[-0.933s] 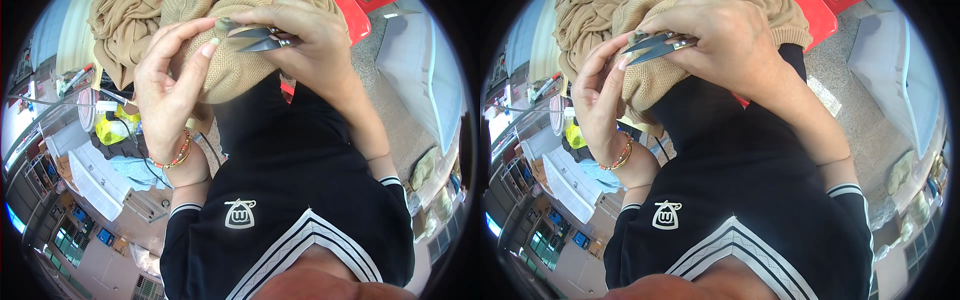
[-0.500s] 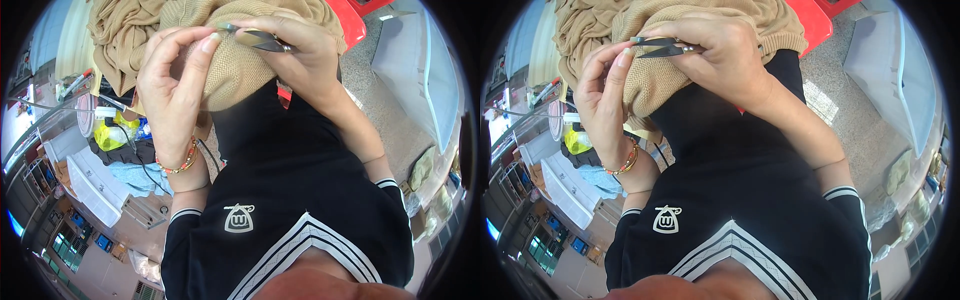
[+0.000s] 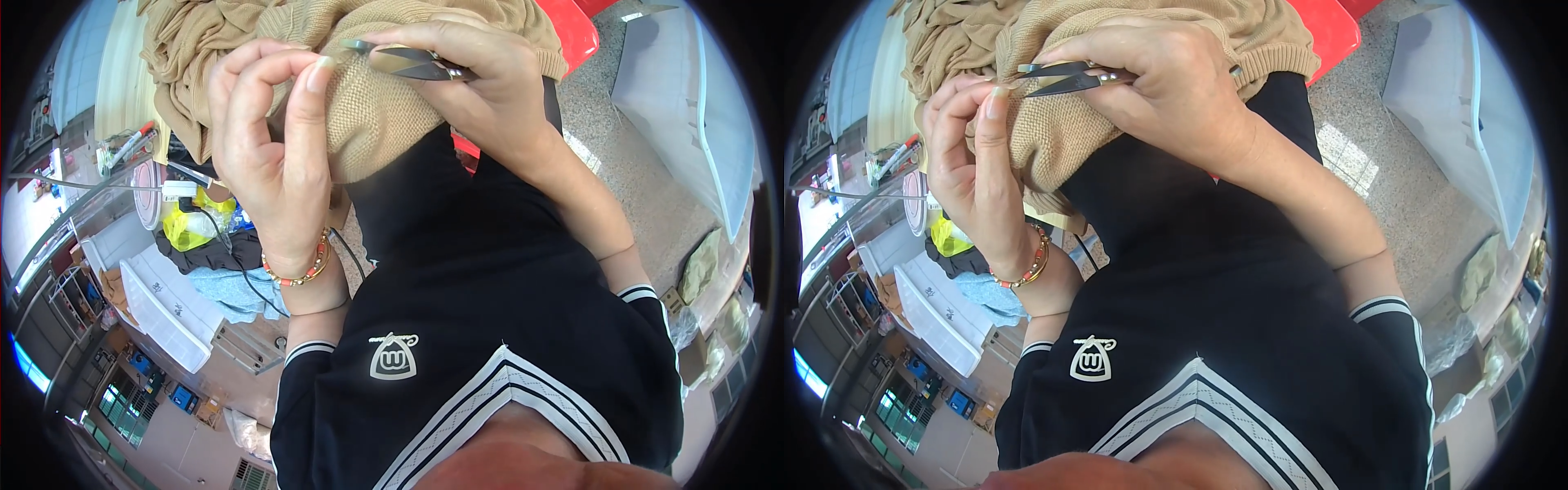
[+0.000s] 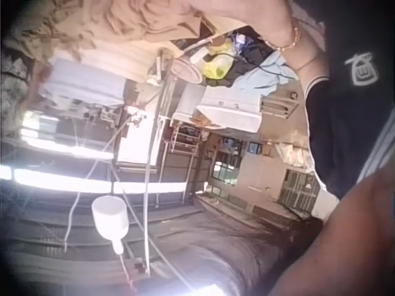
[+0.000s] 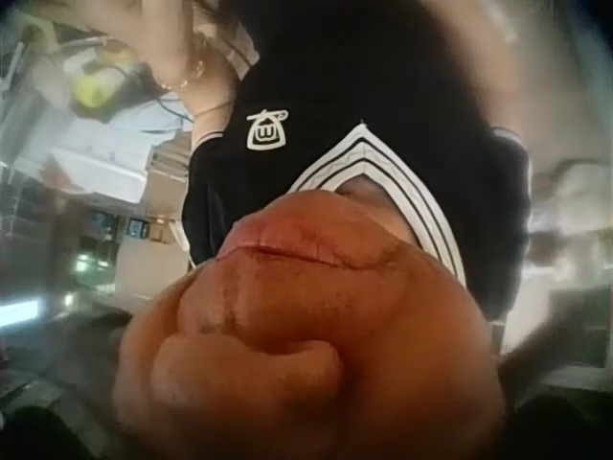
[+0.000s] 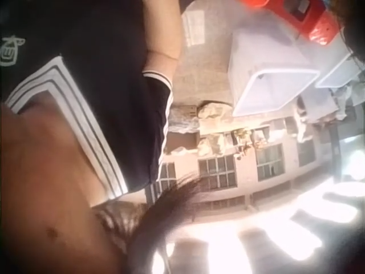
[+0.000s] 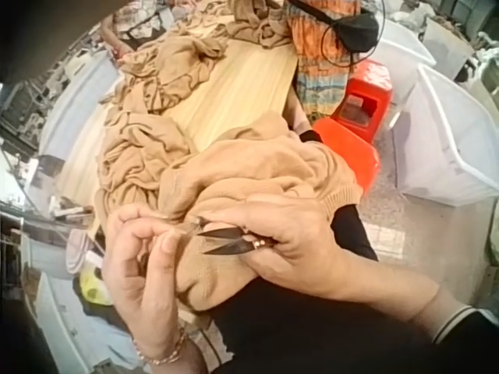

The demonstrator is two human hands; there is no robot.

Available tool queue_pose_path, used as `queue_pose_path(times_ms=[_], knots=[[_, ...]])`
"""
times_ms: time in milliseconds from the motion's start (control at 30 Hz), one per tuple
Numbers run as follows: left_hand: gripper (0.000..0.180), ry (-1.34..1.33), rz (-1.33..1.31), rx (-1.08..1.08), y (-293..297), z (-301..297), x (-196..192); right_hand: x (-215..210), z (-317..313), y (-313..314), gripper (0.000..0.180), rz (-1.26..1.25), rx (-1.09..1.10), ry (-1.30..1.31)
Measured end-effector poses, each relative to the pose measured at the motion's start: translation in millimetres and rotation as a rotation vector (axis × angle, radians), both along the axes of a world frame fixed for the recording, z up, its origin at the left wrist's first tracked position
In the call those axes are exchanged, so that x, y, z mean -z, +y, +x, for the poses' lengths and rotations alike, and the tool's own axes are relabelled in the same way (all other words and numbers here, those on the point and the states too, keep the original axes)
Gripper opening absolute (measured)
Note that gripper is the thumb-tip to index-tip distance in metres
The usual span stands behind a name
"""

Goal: Trimming loose threads from finished knitted garments using thread snips.

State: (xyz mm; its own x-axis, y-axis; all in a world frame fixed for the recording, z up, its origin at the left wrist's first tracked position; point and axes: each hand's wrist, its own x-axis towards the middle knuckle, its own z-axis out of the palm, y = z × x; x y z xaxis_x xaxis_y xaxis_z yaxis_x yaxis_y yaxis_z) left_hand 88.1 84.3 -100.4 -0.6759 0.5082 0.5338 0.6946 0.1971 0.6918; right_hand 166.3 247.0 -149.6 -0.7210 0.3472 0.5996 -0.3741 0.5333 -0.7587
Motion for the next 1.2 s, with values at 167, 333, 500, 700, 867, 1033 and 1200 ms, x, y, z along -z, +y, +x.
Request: queue_pose_path(times_ms=[167, 333, 500, 700, 867, 1033, 1200], knots=[[0.005, -0.021, 0.010, -0.020, 0.9, 1.4, 0.8, -0.7, 0.6, 0.9, 0.023, 0.031, 0.013, -0.006], [0.007, -0.072, -0.008, 0.003, -1.1, -0.5, 0.3, -3.7, 2.2, -2.6, 0.022, -0.010, 0.036, -0.001], [0.009, -0.130, 0.013, -0.002, 0.7, 2.6, 1.2, -0.3, 1.2, -1.7, 0.022, 0.006, 0.018, 0.002], [0.005, -0.085, -0.022, -0.012, -1.5, 1.0, 2.6, -6.9, 4.3, -4.2, 0.021, 0.007, 0.051, -0.007], [0.005, -0.189, 0.057, 0.021, -2.9, 4.3, 4.5, 0.2, 0.5, -1.0, 0.022, -0.014, -0.003, 0.007], [0.013, -0.181, 0.043, 0.031, -7.2, 3.5, -0.2, -2.0, 2.0, -1.5, 0.021, -0.021, -0.006, -0.020], [0.025, -0.107, -0.148, 0.043, -3.2, 4.9, -5.2, -9.0, 4.9, -1.7, 0.022, -0.022, -0.009, -0.054]])
